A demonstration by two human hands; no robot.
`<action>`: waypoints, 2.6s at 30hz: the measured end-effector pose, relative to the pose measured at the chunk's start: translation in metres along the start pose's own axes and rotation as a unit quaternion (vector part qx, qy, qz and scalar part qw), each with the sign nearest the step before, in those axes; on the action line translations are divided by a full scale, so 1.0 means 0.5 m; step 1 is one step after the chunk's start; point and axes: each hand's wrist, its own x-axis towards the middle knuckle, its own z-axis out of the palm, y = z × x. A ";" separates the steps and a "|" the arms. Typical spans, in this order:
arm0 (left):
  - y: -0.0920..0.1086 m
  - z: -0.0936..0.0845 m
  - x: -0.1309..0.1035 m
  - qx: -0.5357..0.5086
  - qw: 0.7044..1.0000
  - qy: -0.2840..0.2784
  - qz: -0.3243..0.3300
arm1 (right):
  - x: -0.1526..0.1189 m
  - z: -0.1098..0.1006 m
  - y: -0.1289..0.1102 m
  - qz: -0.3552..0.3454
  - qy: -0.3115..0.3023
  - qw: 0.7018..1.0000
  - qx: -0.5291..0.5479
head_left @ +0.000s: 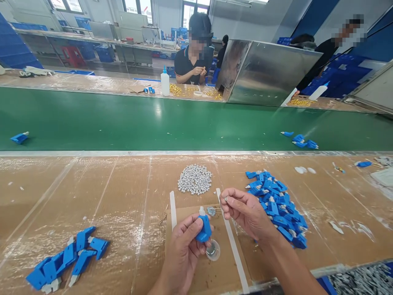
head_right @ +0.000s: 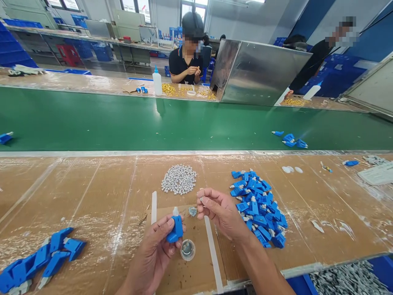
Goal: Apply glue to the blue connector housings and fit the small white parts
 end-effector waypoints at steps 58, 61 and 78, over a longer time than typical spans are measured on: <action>0.032 0.022 -0.018 0.094 0.993 -0.060 -0.034 | -0.117 0.100 0.016 -0.073 0.074 0.986 -0.127; 0.045 0.027 -0.020 0.037 0.989 -0.050 -0.133 | -0.120 0.084 -0.006 -0.188 0.045 0.939 -0.283; 0.050 0.033 -0.036 0.027 0.968 -0.066 -0.241 | -0.127 0.057 -0.029 -0.318 -0.098 0.821 -0.465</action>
